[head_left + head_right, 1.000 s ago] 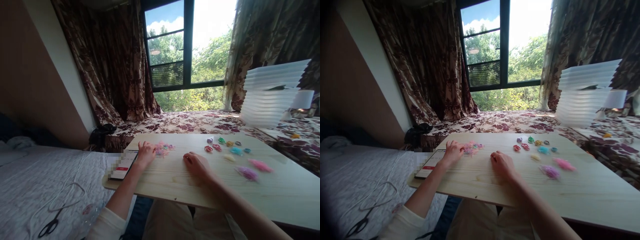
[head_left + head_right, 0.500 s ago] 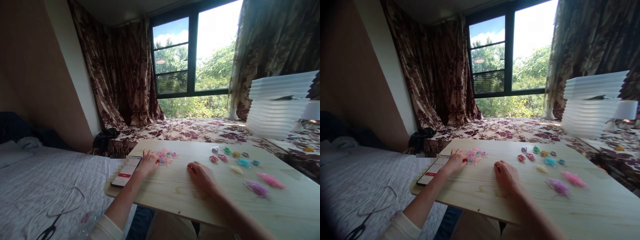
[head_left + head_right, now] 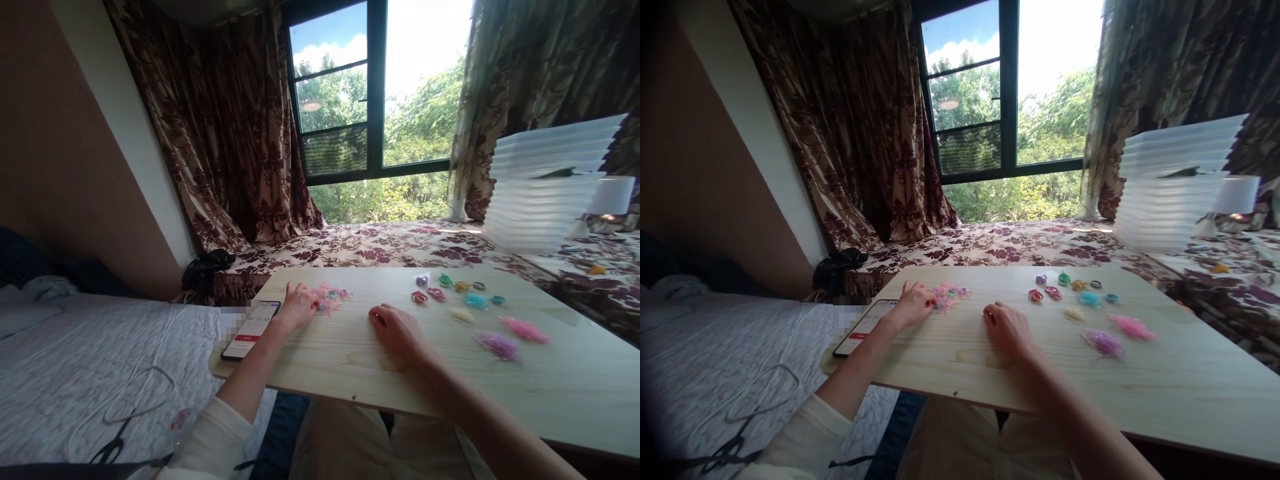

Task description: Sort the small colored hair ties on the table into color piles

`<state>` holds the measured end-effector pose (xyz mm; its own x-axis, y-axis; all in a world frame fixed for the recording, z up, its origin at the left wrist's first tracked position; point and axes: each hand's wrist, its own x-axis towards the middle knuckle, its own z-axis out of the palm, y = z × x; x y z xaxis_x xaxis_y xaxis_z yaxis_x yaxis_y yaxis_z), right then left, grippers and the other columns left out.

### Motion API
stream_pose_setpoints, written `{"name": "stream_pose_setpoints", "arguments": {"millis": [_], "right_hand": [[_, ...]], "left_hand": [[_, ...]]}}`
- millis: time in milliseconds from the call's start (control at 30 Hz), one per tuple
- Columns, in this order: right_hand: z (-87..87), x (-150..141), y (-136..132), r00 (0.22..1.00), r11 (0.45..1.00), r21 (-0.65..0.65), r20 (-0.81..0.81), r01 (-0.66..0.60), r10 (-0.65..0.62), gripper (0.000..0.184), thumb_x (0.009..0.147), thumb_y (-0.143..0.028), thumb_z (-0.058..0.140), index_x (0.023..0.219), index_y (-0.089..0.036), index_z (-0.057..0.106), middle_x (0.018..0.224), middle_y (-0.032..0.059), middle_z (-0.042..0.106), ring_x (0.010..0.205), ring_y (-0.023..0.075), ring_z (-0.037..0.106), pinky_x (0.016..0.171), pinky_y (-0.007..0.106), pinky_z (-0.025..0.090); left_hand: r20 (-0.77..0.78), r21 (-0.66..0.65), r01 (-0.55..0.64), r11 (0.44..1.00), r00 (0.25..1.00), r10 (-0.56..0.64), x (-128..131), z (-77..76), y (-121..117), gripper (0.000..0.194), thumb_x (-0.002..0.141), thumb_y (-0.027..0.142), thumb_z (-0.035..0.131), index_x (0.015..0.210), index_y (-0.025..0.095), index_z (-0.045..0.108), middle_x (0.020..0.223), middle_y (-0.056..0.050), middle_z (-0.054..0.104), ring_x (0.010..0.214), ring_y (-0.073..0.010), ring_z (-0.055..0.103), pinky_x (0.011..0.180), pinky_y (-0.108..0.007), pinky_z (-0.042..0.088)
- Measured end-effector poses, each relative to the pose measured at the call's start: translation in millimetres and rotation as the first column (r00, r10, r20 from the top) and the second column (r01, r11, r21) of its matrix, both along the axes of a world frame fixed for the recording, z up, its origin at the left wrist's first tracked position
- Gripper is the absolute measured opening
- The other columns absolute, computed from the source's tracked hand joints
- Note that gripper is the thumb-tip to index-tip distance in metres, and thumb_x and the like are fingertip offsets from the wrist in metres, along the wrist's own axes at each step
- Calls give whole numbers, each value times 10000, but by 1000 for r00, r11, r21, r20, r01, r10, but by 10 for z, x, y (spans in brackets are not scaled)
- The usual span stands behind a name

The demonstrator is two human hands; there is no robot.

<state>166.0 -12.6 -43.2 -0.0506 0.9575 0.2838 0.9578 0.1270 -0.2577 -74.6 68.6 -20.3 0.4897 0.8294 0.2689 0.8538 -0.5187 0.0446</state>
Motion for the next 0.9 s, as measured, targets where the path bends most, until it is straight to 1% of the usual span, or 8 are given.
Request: {"name": "stream_pose_setpoints", "arguments": {"millis": [400,500,633,767,900], "right_hand": [[-2,-5,-2,1000,1000,11,-1,-1,1,288,908,-271,399,945,-239,682,990,25,701,853,159,624,668,256,334],[4,-8,-3,1000,1000,4,-3,-2,2,288,906,-277,402,942,-240,686,989,27,699,853,158,617,660,255,331],[15,-7,-3,1000,1000,-8,-16,-1,1,294,902,-269,405,952,-239,693,1002,30,695,855,158,612,667,251,338],[23,-6,-7,1000,1000,-19,-16,-3,3,297,903,-272,408,968,-244,696,1015,34,691,866,160,611,671,250,342],[19,-6,-6,1000,1000,-21,-11,5,-5,284,900,-276,416,960,-247,692,1015,28,694,862,160,620,669,254,341]], "left_hand": [[-32,14,-2,1000,999,2,86,-23,62,194,783,170,529,759,221,714,870,-75,712,1052,-259,535,1087,-602,193],[-1,16,6,1000,1000,-6,71,-24,72,203,796,176,507,756,224,701,878,-63,708,1034,-241,541,1089,-595,192],[56,0,-13,1000,998,13,50,-13,87,189,809,200,504,779,229,687,859,-45,704,1002,-212,561,1106,-559,187],[90,-3,-3,1000,996,4,62,11,88,190,826,235,496,774,229,679,837,-28,702,977,-202,582,1116,-540,178],[102,-3,-8,1000,995,8,97,33,62,191,825,240,496,759,224,675,826,-27,706,934,-194,599,1113,-514,204]]}}
